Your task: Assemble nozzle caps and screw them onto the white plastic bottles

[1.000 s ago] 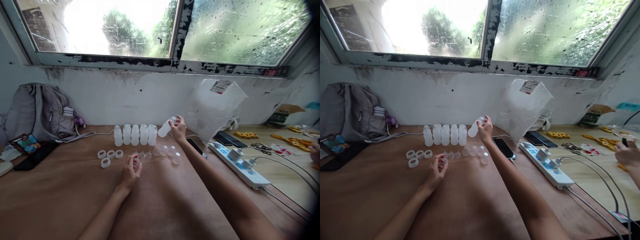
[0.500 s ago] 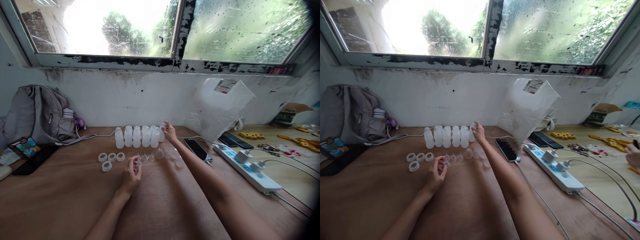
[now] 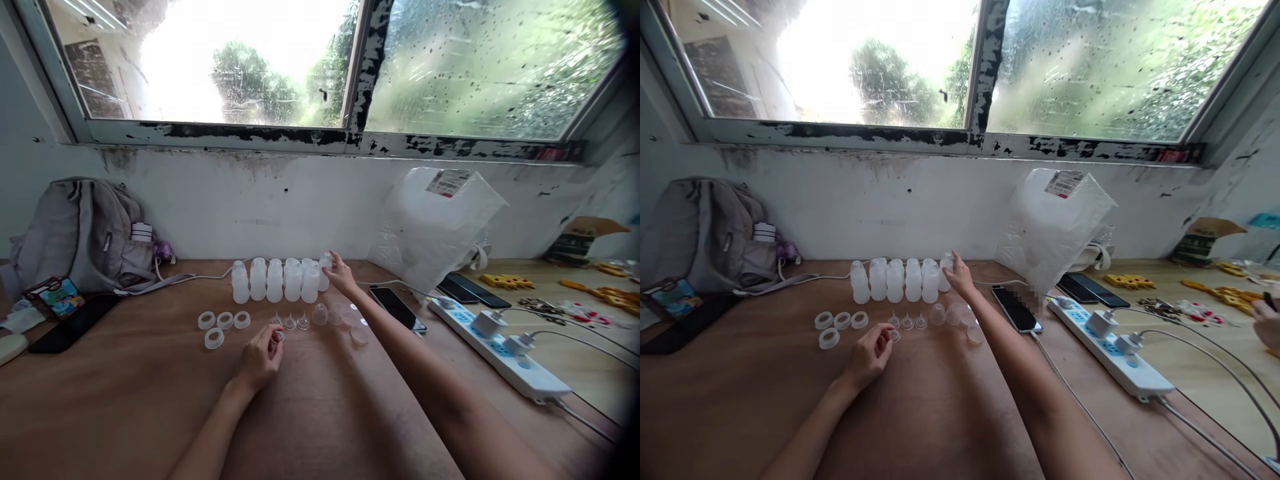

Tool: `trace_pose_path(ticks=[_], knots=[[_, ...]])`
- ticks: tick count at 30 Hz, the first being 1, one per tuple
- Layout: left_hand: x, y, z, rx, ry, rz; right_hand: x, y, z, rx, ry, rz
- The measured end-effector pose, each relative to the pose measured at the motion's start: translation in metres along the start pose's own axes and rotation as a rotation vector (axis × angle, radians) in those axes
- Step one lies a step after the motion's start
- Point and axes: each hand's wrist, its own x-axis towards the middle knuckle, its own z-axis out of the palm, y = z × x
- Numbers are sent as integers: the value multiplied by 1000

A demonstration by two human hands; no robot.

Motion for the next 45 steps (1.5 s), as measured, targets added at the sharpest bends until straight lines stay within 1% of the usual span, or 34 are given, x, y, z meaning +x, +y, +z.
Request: trace_pose_path(ticks=[1, 3, 5, 6, 7, 9, 11, 12, 14, 15, 17, 20, 23, 26, 29, 31, 33, 35, 37, 40, 42, 45], knots=[[1, -2, -2, 19, 12, -2, -2, -2, -3, 0, 7, -8], [5, -8, -6, 63, 90, -28, -8, -8, -10, 9, 63, -73], [8, -15, -10, 136, 202, -43, -22, -20, -16, 36, 134, -203], [8, -17, -11, 191, 245, -44, -33, -28, -17, 58, 140, -287], [9, -20, -12, 258, 272, -47, -46, -37, -16, 68, 116, -329], [7, -22, -13, 401, 272, -75, -79, -56, -9, 75, 3, -402], [4, -23, -12, 506, 235, -136, -116, -72, 3, 62, -131, -467], [2, -22, -11, 537, 212, -163, -134, -78, 9, 18, -273, -525], [-1, -21, -9, 572, 172, -193, -164, -84, 21, -60, -417, -586], [-2, -20, -9, 580, 161, -200, -175, -84, 26, -98, -442, -596], [-2, -17, -9, 581, 151, -202, -190, -81, 33, -169, -448, -578], [-1, -13, -11, 549, 152, -176, -198, -72, 36, -186, -430, -540], [-1, -10, -10, 527, 172, -155, -200, -68, 31, -138, -413, -520], [-3, -11, -7, 553, 175, -211, -201, -69, 26, -146, -447, -524], [-6, -13, -6, 553, 122, -286, -202, -70, 25, -207, -497, -527], [-7, -14, -7, 539, 99, -293, -202, -69, 27, -241, -519, -514], [-6, -14, -8, 534, 114, -277, -202, -68, 28, -254, -528, -496], [-4, -13, -9, 520, 161, -260, -202, -68, 27, -249, -528, -491], [-1, -11, -10, 453, 228, -231, -202, -70, 25, -232, -520, -497], [2, -6, -11, 216, 303, -140, -204, -74, 19, -195, -516, -514], [3, -2, -12, 70, 290, -79, -206, -75, 17, -173, -520, -529], [2, 3, -10, 2, 218, -20, -208, -72, 18, -135, -496, -535]])
